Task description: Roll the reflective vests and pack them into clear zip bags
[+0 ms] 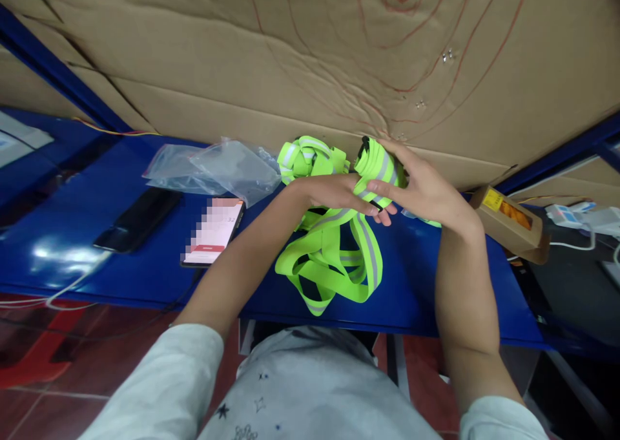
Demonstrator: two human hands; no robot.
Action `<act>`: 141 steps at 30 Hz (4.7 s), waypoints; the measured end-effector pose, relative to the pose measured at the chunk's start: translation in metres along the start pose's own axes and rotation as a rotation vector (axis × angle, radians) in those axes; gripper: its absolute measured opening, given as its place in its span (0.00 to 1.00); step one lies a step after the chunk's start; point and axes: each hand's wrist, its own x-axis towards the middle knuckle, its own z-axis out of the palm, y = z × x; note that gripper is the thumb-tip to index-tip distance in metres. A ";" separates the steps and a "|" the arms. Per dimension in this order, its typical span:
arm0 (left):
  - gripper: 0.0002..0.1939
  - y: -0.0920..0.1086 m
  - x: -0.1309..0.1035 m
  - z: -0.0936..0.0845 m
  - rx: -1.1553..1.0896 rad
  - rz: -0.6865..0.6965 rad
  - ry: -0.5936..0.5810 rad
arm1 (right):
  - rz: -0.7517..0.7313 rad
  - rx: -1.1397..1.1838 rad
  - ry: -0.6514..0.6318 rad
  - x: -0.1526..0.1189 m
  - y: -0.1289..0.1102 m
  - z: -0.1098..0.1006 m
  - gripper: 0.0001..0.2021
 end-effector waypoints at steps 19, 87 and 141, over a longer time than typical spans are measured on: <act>0.12 -0.001 -0.001 -0.001 -0.040 0.027 -0.053 | 0.064 0.031 -0.188 0.004 -0.008 0.010 0.32; 0.04 -0.070 -0.008 0.130 -0.720 -0.204 0.216 | 0.533 0.585 -0.007 -0.108 0.009 0.102 0.28; 0.08 -0.081 -0.026 0.108 -0.686 -0.187 0.216 | 0.516 0.599 0.027 -0.083 0.012 0.116 0.28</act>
